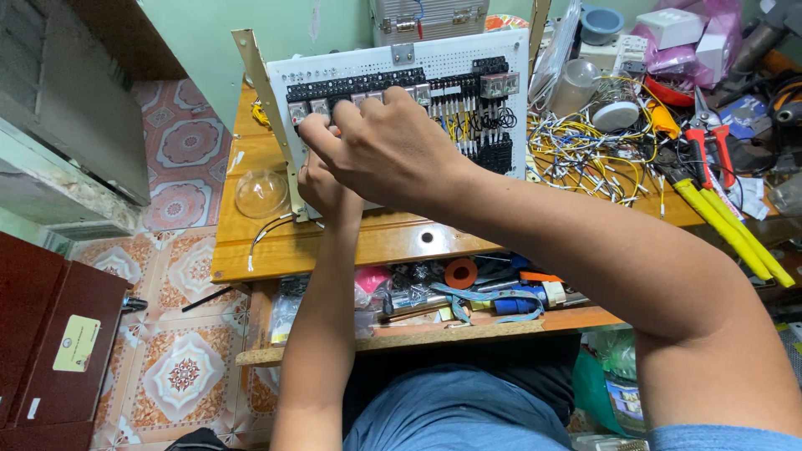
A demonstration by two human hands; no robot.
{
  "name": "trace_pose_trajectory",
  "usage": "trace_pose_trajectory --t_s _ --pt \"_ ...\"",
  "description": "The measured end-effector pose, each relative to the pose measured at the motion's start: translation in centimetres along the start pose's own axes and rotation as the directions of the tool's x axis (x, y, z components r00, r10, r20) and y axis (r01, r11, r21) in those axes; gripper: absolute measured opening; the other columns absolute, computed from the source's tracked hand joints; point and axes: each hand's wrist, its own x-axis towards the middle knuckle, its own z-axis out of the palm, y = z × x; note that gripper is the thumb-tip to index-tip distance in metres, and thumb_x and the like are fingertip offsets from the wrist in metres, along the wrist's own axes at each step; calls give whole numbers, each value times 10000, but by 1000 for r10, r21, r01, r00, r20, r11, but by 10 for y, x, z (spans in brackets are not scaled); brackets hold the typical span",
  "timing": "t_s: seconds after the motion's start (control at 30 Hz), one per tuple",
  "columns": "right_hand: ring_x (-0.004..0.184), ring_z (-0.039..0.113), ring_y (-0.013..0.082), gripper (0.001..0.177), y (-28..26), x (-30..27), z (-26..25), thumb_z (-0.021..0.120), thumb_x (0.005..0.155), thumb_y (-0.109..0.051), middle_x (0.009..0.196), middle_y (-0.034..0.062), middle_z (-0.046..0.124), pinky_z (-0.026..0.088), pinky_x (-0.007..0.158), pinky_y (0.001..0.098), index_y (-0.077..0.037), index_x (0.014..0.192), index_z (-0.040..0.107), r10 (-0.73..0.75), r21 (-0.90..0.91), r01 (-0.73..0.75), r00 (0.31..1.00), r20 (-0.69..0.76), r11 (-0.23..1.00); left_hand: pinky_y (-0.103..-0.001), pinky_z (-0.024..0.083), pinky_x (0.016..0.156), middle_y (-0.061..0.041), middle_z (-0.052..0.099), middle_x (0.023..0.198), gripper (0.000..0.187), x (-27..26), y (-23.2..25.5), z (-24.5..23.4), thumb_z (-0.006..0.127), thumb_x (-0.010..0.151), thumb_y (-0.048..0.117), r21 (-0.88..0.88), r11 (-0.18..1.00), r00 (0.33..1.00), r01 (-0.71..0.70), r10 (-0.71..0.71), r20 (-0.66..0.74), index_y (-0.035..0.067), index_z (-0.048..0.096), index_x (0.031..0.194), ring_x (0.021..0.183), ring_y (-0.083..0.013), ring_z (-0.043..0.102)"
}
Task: Wiring an electrical control panel by inserting wires into terminals and tightening them with a screwdriver
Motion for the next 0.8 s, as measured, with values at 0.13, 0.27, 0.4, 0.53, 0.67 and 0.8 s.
trace_pose_trajectory --t_s 0.13,0.27,0.4,0.53,0.67,0.8 --pt "584 544 129 155 4 0 -3 590 944 -212 851 -44 505 342 489 293 -248 1046 480 -99 -7 99 995 13 995 -393 486 643 -43 720 756 260 0 0 -1 627 813 93 -6 1000 1000 -4 4 -10 168 726 1041 675 -305 634" --pt "524 544 131 128 2 -3 3 599 899 -172 698 -64 502 341 498 293 -229 997 540 -64 6 64 997 -35 998 -383 489 651 -40 717 753 256 1 1 -1 632 815 83 -14 1000 1000 -15 15 -18 163 725 1040 675 -295 632" --pt "600 564 141 217 4 0 -9 632 888 -219 936 -19 529 362 495 298 -247 1049 489 -100 31 100 995 22 995 -372 492 659 -38 714 751 253 3 -1 -3 638 818 72 -17 999 999 -28 28 -26 158 724 1040 675 -285 630" --pt "542 537 134 205 2 -2 -2 629 879 -218 815 -56 497 359 530 303 -256 1020 485 -141 15 140 990 5 990 -365 494 664 -36 712 749 251 3 0 -3 641 820 65 -19 999 999 -38 37 -31 155 724 1039 675 -279 628" --pt "540 557 139 158 -1 -2 -4 617 902 -181 833 -27 525 364 527 308 -227 1001 502 -111 28 110 993 32 993 -355 498 672 -34 710 747 248 2 0 -4 647 822 55 -23 998 998 -52 51 -35 150 723 1038 675 -269 626" --pt "550 533 134 146 0 -2 -5 599 924 -183 791 -47 491 366 539 306 -235 1016 498 -173 -4 173 985 28 985 -344 501 680 -32 707 744 245 2 1 -5 652 825 44 -30 997 997 -67 66 -41 145 723 1037 675 -259 624"
